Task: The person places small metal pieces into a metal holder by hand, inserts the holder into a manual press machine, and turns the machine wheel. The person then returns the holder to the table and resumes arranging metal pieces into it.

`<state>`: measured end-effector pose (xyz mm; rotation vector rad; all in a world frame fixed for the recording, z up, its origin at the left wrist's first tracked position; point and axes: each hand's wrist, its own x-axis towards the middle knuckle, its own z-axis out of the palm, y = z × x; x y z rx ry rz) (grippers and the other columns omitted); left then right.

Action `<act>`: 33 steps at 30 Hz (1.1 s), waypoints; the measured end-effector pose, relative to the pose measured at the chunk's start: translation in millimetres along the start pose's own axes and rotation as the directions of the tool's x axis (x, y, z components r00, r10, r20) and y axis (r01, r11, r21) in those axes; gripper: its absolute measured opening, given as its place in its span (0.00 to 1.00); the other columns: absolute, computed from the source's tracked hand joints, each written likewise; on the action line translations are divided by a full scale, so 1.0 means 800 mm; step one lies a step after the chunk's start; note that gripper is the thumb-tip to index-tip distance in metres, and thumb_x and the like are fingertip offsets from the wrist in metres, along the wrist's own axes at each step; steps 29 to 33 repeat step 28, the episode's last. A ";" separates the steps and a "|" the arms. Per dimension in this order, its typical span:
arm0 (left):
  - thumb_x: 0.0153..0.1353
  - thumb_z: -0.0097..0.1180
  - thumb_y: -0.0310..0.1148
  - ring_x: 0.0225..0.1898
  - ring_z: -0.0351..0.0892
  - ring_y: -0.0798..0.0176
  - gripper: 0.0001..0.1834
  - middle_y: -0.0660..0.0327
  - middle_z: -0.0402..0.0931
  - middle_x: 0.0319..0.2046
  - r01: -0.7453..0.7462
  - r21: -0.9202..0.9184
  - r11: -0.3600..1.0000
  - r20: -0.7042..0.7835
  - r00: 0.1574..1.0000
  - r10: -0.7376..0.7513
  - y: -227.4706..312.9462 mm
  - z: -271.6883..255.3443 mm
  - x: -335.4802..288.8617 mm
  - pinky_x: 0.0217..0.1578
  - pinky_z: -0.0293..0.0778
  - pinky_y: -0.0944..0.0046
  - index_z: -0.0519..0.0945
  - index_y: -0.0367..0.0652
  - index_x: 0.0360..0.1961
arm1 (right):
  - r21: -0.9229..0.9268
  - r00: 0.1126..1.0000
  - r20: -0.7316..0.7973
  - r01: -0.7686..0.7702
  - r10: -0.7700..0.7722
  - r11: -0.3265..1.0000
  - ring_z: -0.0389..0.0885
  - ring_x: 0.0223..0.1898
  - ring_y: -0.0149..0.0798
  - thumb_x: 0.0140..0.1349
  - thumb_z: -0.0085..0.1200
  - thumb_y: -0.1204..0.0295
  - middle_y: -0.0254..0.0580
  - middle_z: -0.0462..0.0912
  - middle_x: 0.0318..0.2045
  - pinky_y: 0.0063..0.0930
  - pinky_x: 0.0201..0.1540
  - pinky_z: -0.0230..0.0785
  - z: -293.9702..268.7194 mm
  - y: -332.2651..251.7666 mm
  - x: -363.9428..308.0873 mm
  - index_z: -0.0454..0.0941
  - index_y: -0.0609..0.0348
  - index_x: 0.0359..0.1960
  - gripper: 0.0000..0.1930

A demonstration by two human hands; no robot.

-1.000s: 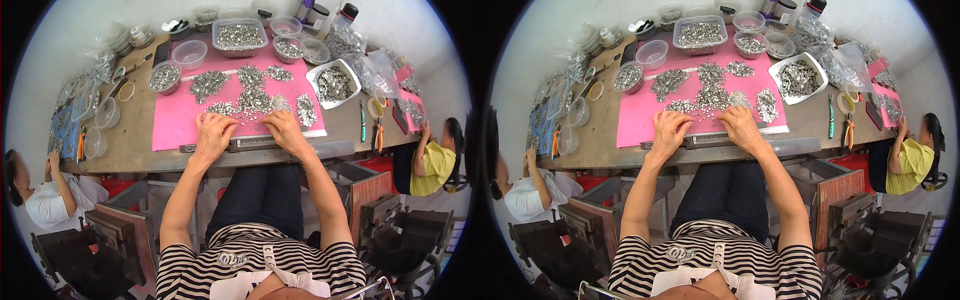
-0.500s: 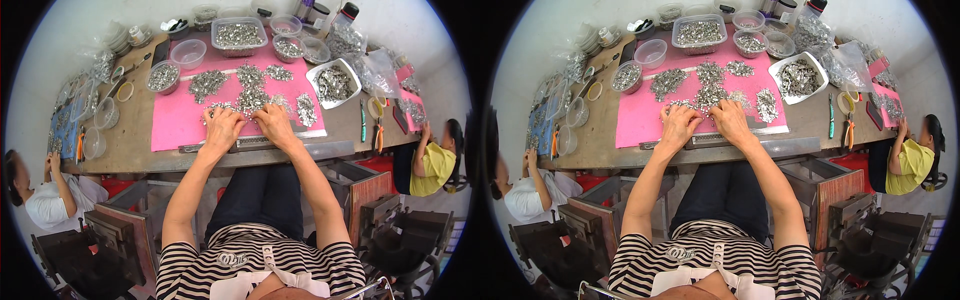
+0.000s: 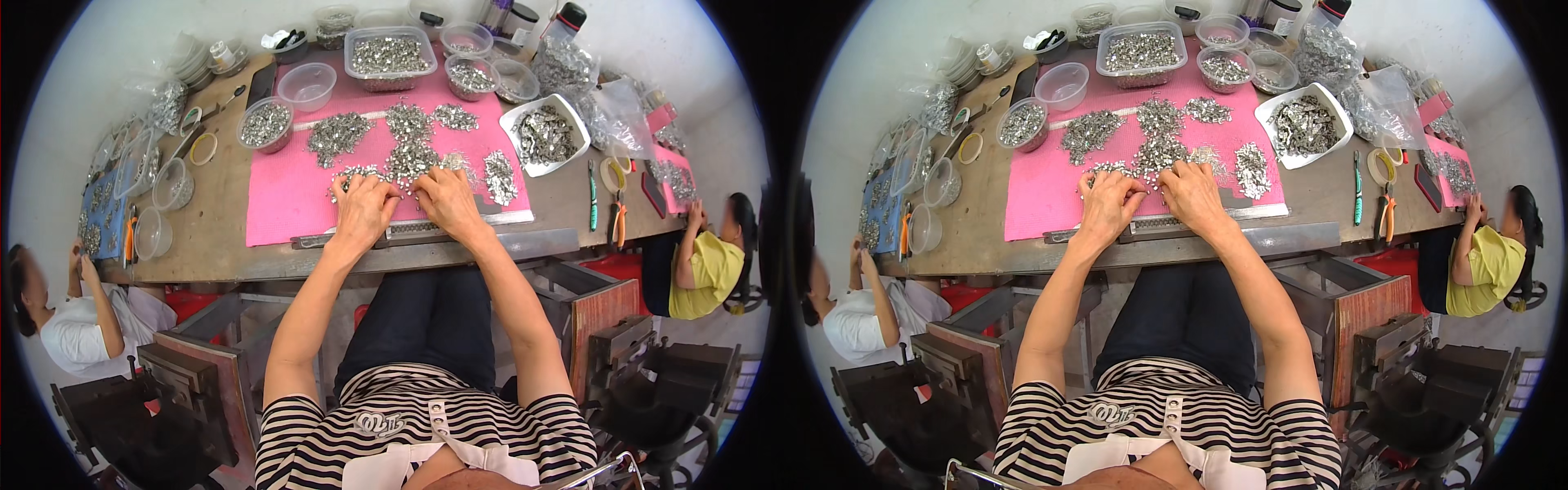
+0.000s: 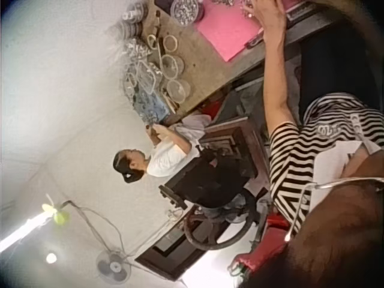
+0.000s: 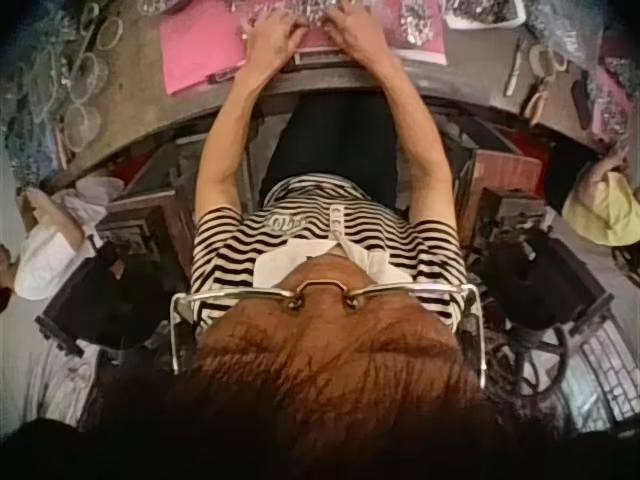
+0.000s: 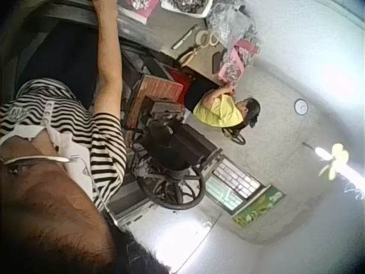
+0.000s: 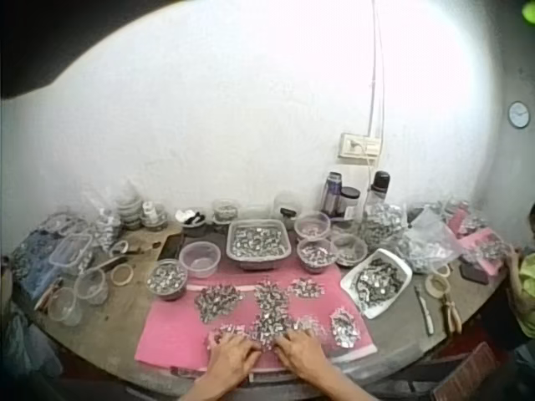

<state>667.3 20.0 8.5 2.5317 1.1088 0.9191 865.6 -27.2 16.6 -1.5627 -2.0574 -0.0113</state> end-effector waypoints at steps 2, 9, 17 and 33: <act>0.58 0.67 0.33 0.43 0.75 0.58 0.05 0.64 0.78 0.32 0.006 -0.040 0.999 0.005 1.000 -0.005 0.000 0.000 0.002 0.58 0.57 0.43 0.85 0.47 0.34 | -0.007 1.000 -0.018 0.002 -0.002 1.000 0.79 0.39 0.46 0.59 0.61 0.73 0.42 0.79 0.34 0.41 0.48 0.63 0.001 0.001 0.000 0.81 0.56 0.36 0.04; 0.59 0.68 0.31 0.40 0.76 0.60 0.05 0.67 0.80 0.33 -0.023 -0.172 0.985 0.007 1.000 0.025 0.020 -0.021 -0.027 0.57 0.58 0.51 0.85 0.46 0.36 | 0.220 0.996 -0.085 -0.012 0.031 0.975 0.78 0.37 0.45 0.59 0.64 0.75 0.41 0.79 0.31 0.40 0.48 0.64 -0.019 -0.025 -0.032 0.80 0.59 0.34 0.05; 0.55 0.69 0.30 0.42 0.76 0.61 0.07 0.66 0.78 0.34 -0.071 -0.208 0.976 -0.071 0.996 0.057 0.036 -0.015 -0.047 0.57 0.59 0.51 0.84 0.45 0.35 | 0.249 0.980 -0.199 0.027 0.023 0.968 0.78 0.39 0.43 0.58 0.66 0.76 0.37 0.79 0.34 0.39 0.49 0.64 -0.008 -0.049 -0.063 0.81 0.58 0.36 0.06; 0.62 0.62 0.26 0.41 0.78 0.58 0.07 0.63 0.80 0.34 -0.028 -0.321 0.947 -0.030 0.999 0.020 0.026 -0.014 -0.051 0.59 0.60 0.50 0.85 0.44 0.42 | 0.234 0.985 -0.170 0.002 0.039 0.972 0.79 0.40 0.42 0.59 0.64 0.75 0.36 0.81 0.35 0.38 0.49 0.64 -0.008 -0.030 -0.053 0.84 0.54 0.39 0.06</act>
